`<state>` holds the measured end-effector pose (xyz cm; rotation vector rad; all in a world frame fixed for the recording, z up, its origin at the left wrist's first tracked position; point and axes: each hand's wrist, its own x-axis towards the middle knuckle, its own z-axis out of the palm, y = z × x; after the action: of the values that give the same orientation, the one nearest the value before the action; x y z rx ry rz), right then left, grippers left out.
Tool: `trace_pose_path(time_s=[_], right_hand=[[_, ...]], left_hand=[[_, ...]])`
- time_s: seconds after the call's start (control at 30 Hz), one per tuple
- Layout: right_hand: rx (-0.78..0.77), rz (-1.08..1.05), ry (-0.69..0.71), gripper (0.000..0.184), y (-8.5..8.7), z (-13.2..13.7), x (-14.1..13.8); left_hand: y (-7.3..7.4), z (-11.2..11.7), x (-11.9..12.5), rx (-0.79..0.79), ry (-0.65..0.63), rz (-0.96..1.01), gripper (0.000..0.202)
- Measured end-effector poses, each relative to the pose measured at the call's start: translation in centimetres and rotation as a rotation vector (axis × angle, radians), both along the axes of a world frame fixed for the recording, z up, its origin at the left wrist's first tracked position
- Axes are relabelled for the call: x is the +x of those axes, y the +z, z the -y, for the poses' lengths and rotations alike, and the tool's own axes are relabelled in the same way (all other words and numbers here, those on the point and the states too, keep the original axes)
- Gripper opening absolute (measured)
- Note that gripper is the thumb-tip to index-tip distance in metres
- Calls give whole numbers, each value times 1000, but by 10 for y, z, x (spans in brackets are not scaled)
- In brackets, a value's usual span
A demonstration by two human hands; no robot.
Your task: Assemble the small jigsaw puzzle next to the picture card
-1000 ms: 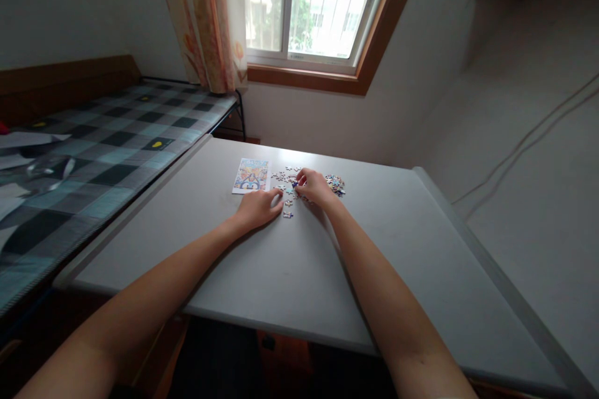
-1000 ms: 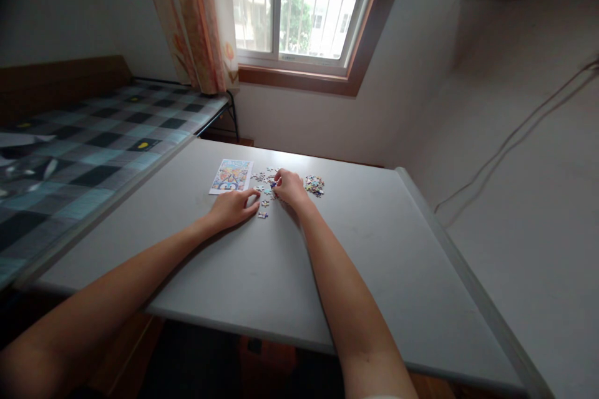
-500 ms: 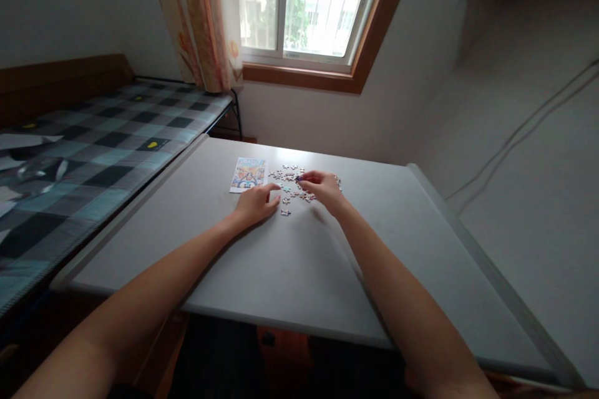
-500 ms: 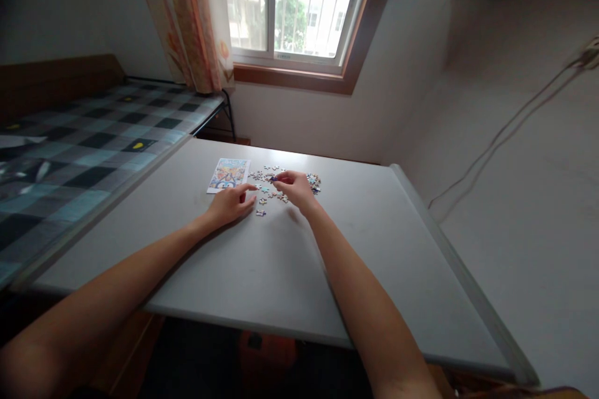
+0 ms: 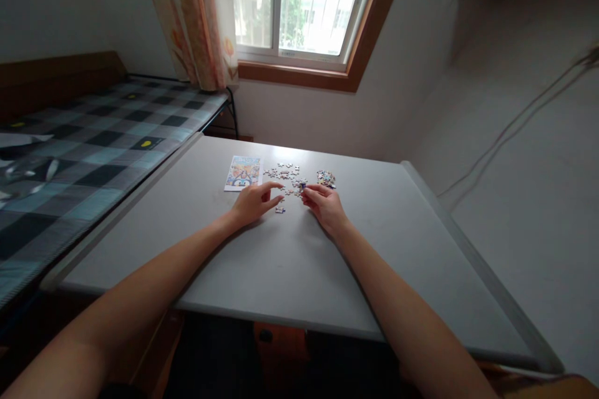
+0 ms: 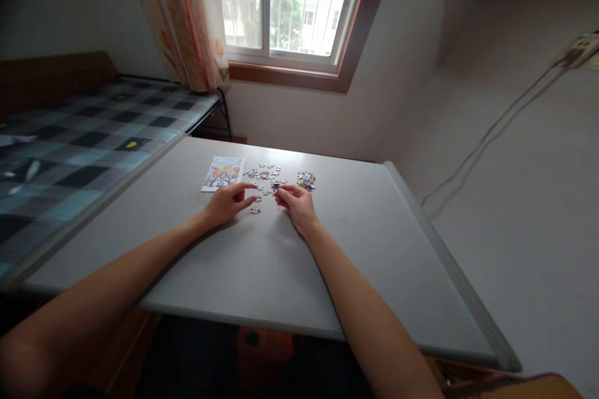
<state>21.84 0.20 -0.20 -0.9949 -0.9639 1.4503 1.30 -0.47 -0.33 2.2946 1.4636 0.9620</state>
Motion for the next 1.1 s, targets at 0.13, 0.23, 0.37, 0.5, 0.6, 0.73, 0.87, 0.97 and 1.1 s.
trace_pose_path(time_s=[0.13,0.23,0.37,0.5,0.6,0.73,0.87,0.97,1.1], right_hand=[[9,40,97,36,-5,3,-2],[40,74,137,34,-8,3,-2],[93,136,171,31,-6,5,-3],[127,192,189,33,-4,7,-3],[139,212,200,33,-3,8,-3],[151,242,212,33,-3,8,-3],[155,269,226,33,-2,9,-3],[161,295,227,34,-1,9,-4],[174,329,225,34,0,9,-4]], left_hand=[[-1,1,2,-6,-50,66,32],[-3,1,2,2,-78,108,29],[-5,1,2,22,-108,96,28],[-4,2,2,16,-118,94,28],[-4,2,1,17,-120,100,27],[-5,2,2,50,-136,106,25],[-6,0,2,91,-152,121,23],[-7,0,2,106,-156,134,21],[-6,0,2,109,-163,133,20]])
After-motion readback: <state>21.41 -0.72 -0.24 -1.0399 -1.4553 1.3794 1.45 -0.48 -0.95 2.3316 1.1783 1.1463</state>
